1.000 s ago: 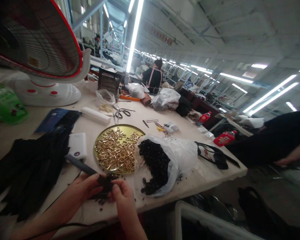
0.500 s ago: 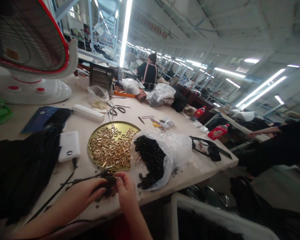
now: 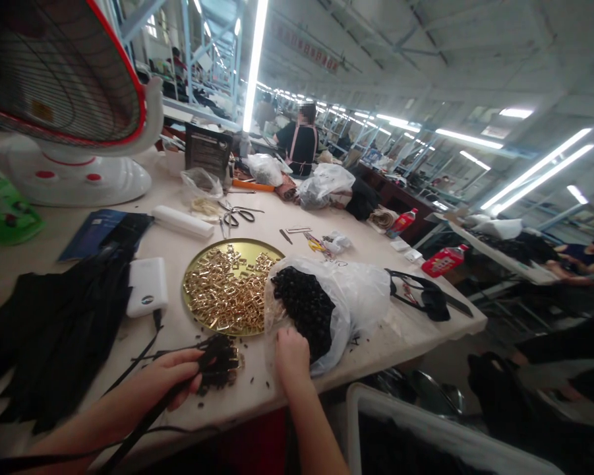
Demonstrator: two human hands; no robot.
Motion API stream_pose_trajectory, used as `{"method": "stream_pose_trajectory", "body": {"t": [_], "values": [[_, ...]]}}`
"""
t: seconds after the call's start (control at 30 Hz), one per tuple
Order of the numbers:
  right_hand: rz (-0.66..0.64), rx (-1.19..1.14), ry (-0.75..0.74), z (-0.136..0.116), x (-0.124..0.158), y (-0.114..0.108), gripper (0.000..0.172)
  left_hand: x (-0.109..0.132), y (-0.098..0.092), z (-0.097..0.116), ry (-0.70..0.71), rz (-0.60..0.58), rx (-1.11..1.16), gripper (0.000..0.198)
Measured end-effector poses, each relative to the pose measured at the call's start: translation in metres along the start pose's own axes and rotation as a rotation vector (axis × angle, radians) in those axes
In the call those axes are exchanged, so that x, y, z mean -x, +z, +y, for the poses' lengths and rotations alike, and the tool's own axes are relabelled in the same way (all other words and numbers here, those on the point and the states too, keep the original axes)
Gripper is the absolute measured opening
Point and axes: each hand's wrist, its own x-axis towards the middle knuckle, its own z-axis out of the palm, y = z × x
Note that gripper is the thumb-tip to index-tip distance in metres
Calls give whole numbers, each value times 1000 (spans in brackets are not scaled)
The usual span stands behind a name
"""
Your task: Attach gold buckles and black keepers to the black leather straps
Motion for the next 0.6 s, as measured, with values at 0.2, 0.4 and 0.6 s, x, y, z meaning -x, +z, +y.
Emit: {"method": "stream_pose_trajectory", "body": {"t": [0.2,0.4,0.6], "values": [[-8,33,-3,12,9,-6,8,-1,-15,4,63,73,72,19],[41,-37,7,17,9,-5,8,4,-43,30,452,494,12,26],[155,-788,110,2,13,-12,19,10,-30,36,412,508,430,5]]}}
